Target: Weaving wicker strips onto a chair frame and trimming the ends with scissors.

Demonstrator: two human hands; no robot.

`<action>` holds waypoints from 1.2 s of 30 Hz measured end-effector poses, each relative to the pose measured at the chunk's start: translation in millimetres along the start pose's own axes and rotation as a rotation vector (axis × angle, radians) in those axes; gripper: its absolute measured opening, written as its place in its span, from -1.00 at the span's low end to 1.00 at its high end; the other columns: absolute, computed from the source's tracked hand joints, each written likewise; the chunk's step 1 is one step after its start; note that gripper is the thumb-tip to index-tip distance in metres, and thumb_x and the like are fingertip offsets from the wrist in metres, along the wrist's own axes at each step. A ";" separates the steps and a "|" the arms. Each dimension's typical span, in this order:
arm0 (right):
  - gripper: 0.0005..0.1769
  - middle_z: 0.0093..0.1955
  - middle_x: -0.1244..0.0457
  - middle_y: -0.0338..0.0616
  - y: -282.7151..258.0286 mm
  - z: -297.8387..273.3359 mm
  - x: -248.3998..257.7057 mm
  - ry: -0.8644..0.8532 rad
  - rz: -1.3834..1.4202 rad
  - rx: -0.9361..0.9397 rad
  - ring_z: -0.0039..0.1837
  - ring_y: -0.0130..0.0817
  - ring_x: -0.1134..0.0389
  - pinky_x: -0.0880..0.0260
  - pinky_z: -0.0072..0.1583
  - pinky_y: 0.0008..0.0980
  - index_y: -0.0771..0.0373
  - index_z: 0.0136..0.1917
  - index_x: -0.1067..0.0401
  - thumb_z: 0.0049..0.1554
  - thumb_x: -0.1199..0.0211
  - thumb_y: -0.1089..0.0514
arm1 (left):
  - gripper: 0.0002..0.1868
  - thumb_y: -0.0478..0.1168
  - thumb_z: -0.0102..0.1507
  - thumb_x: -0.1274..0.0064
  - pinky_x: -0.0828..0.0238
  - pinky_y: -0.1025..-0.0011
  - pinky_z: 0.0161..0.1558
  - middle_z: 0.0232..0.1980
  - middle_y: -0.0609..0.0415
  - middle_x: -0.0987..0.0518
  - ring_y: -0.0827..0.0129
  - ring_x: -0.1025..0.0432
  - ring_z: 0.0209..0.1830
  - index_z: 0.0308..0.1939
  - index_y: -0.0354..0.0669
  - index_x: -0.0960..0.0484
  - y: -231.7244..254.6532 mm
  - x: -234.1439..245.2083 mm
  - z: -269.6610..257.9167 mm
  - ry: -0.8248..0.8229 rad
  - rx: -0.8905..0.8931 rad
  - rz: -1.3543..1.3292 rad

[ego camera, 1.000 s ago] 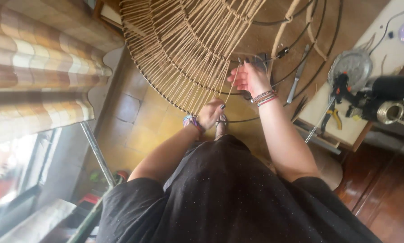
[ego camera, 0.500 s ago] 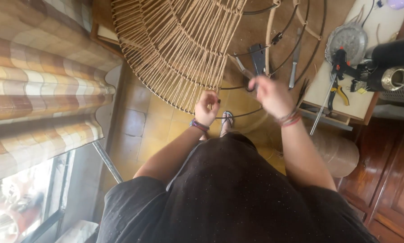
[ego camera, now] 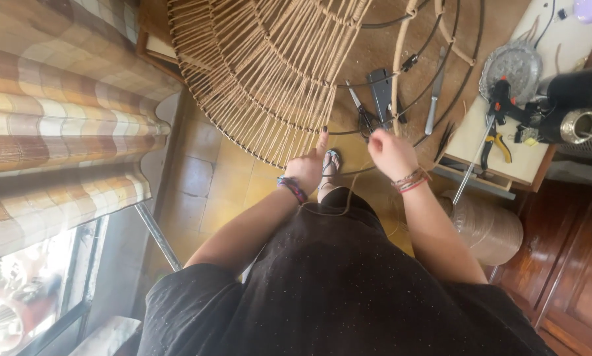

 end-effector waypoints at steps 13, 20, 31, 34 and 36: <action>-0.56 -0.10 -0.44 0.03 -42.0 181.7 38.9 -0.182 0.001 0.116 0.07 0.15 -0.46 -0.45 0.09 0.03 0.10 -0.06 -0.60 0.29 0.00 -0.16 | -0.40 0.25 0.09 -0.03 -0.53 0.18 -0.28 -0.36 0.11 -0.62 0.16 -0.61 -0.26 0.00 -0.07 -0.68 49.3 -90.6 263.0 0.272 0.218 0.079; -0.77 -0.26 -0.40 0.00 -47.6 184.0 23.6 0.144 0.406 0.173 -0.03 0.12 -0.45 -0.44 0.03 0.01 0.14 -0.18 -0.62 0.12 -0.28 -0.02 | -0.42 0.36 0.09 -0.06 -0.47 0.12 -0.37 -0.38 0.06 -0.61 0.16 -0.60 -0.31 -0.17 -0.02 -0.67 51.2 -122.4 266.4 0.395 0.236 0.066; -0.77 -0.28 -0.41 -0.14 -44.6 190.5 65.2 0.693 1.037 0.291 -0.10 -0.53 -0.33 -0.42 0.00 -0.28 0.20 -0.15 -0.62 0.16 -0.15 0.36 | -0.87 -0.19 0.18 0.15 -0.44 0.39 -0.62 -0.57 0.40 -0.41 0.46 -0.47 -0.71 -0.27 0.16 -0.51 112.7 201.8 88.8 1.209 -0.171 0.451; -0.83 -0.27 -0.39 0.00 -20.3 208.1 29.8 0.670 1.064 0.338 -0.11 -0.53 -0.25 -0.38 -0.02 -0.29 0.24 -0.20 -0.60 0.17 -0.21 0.33 | -0.91 -0.19 -0.04 0.05 -0.30 0.18 -0.76 -0.71 0.30 -0.34 0.30 -0.39 -0.80 -0.47 0.14 -0.41 114.8 194.7 123.6 1.164 -0.062 0.453; -0.79 -0.36 -0.14 -0.13 -23.6 200.4 37.4 0.617 0.993 0.375 -0.20 -0.52 -0.06 -0.11 -0.09 -0.31 0.19 -0.29 -0.29 0.19 -0.15 0.31 | -0.83 -0.19 -0.02 0.06 -0.38 0.11 -0.73 -0.77 0.20 -0.46 0.13 -0.49 -0.76 -0.72 0.15 -0.45 118.5 209.2 125.9 0.966 -0.119 0.289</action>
Point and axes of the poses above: each hand's wrist, its own z-axis towards the middle knuckle, its own x-axis out of the back of the hand, y = z × x, the point moved 1 cm from there along z, towards the middle knuckle
